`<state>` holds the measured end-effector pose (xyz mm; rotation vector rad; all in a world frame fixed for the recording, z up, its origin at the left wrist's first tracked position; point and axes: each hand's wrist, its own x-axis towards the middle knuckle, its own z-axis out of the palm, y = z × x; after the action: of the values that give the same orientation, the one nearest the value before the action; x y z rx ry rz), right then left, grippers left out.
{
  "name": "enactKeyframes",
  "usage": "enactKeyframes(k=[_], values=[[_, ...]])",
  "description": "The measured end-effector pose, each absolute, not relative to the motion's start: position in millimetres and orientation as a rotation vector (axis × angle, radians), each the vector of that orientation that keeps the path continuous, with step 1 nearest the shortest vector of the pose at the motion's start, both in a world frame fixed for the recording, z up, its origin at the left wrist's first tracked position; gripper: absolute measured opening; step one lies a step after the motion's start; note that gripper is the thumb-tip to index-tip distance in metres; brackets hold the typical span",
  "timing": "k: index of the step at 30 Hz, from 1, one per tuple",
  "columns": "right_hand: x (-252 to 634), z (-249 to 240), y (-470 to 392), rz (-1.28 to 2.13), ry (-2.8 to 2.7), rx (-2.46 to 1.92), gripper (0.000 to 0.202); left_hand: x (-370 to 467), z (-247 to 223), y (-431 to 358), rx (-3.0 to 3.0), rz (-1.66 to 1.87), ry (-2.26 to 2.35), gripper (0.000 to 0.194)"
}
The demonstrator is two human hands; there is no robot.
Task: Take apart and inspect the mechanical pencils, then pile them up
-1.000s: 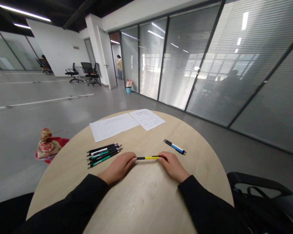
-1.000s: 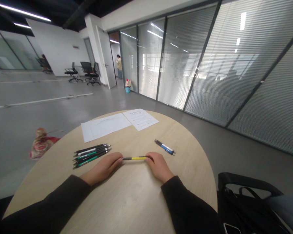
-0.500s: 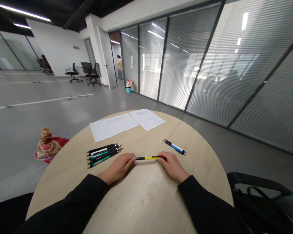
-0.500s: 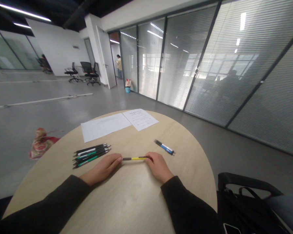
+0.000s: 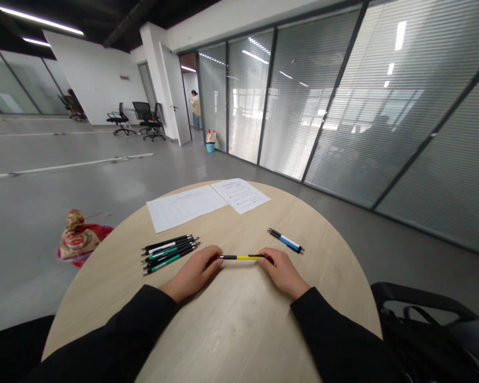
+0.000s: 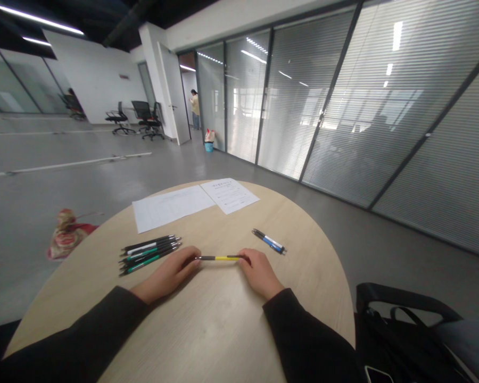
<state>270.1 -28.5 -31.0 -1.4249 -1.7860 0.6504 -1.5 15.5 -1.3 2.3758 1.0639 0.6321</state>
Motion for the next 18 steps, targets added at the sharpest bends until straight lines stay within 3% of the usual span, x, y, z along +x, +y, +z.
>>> enactKeyframes(k=[12,18], values=[[271.3,-33.4,-26.4,0.612,-1.888,-1.397,0.019,0.1,3.3,14.9,2.384,0.565,1.056,0.036],[271.2,-33.3,-27.0,0.593,-1.862,-1.406,0.017,1.0,2.0,14.5,2.356,0.603,1.108,0.023]])
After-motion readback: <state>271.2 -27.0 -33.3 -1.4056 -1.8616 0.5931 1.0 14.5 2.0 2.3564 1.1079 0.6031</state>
